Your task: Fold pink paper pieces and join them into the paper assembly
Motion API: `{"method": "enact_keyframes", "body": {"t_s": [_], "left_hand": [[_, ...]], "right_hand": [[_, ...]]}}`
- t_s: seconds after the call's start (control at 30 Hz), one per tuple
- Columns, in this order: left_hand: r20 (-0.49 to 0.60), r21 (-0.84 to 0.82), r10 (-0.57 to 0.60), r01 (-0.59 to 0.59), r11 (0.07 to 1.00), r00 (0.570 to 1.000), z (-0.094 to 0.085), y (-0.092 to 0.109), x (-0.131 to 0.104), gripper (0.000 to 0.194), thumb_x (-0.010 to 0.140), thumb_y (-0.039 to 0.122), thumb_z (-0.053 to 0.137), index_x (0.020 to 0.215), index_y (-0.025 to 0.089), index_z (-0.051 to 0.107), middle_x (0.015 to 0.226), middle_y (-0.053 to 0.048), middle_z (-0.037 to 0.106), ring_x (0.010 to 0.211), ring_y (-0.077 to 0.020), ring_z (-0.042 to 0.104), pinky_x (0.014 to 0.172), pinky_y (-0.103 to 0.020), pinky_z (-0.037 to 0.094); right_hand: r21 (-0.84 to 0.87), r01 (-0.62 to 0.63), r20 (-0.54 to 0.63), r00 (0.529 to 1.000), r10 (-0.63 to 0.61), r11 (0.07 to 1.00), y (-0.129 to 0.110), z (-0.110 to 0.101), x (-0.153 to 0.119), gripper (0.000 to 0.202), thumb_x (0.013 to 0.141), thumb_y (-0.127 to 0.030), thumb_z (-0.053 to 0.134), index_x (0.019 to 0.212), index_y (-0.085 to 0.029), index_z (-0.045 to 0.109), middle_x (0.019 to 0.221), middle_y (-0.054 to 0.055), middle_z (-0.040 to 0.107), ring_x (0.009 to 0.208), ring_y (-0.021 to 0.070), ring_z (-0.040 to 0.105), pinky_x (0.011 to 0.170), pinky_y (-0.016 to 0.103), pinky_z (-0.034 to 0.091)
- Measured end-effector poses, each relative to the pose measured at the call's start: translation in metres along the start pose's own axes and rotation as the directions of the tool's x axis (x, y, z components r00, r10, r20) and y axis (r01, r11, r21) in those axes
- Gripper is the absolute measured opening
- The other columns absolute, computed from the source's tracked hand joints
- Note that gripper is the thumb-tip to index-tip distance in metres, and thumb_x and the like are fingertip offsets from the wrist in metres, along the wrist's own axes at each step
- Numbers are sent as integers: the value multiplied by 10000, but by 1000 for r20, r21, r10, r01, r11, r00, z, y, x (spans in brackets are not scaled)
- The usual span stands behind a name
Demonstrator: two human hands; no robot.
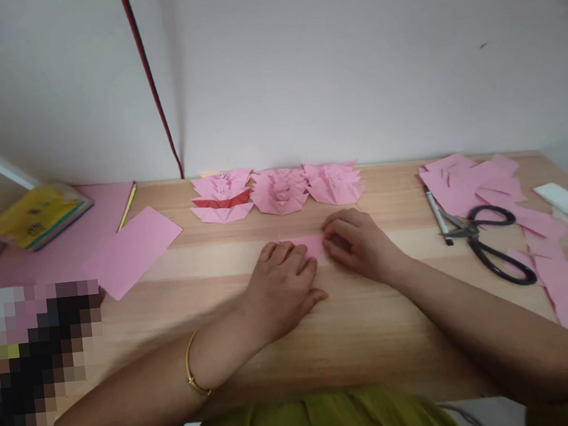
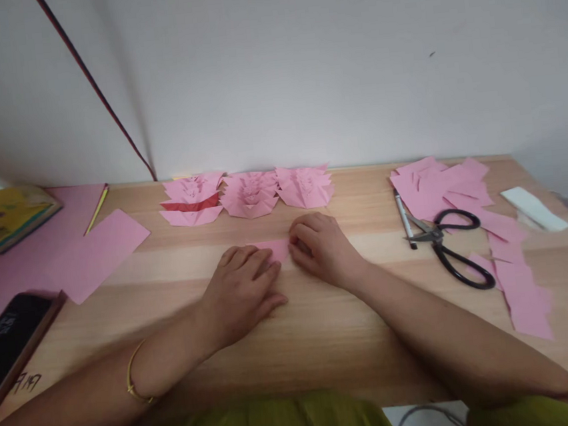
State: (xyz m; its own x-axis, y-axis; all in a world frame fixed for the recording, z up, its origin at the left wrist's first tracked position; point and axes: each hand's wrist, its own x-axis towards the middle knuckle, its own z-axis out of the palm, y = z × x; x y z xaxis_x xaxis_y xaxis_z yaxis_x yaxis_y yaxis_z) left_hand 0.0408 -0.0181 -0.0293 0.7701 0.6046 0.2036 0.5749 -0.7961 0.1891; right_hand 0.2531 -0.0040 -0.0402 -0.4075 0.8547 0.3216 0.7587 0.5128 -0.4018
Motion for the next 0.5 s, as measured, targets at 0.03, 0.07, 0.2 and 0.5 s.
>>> {"method": "enact_keyframes", "body": {"t_s": [0.03,0.07,0.2,0.5], "left_hand": [[-1,0,-4,4,1000,1000,-1,0,0,426,787,467,575,1084,161,576,1151,-135,546,1083,-281,443,922,-460,334],[0,2,-11,11,1000,1000,-2,0,0,426,782,471,579,1073,159,578,1127,-134,549,1059,-279,449,900,-454,346],[-26,29,-1,1,1000,1000,-5,-2,2,319,835,448,509,839,145,611,844,-102,575,843,-231,509,738,-384,393],[30,171,-52,46,984,998,1,-12,1,187,832,168,449,692,164,574,579,-47,569,552,-195,557,514,-305,356]], "right_hand": [[18,18,0,1000,-18,1000,-2,0,0,71,798,-205,533,852,-190,577,968,99,613,906,228,551,793,378,424],[38,45,11,999,-45,998,-3,0,-1,81,809,-208,523,864,-193,580,969,97,615,909,223,552,799,374,425],[90,149,115,980,-159,985,-10,0,-1,105,843,-223,496,878,-208,595,949,78,628,902,201,555,828,370,412],[78,174,116,976,-182,982,-10,1,-1,110,865,-234,489,882,-206,594,954,75,629,894,200,546,834,376,396]]}}
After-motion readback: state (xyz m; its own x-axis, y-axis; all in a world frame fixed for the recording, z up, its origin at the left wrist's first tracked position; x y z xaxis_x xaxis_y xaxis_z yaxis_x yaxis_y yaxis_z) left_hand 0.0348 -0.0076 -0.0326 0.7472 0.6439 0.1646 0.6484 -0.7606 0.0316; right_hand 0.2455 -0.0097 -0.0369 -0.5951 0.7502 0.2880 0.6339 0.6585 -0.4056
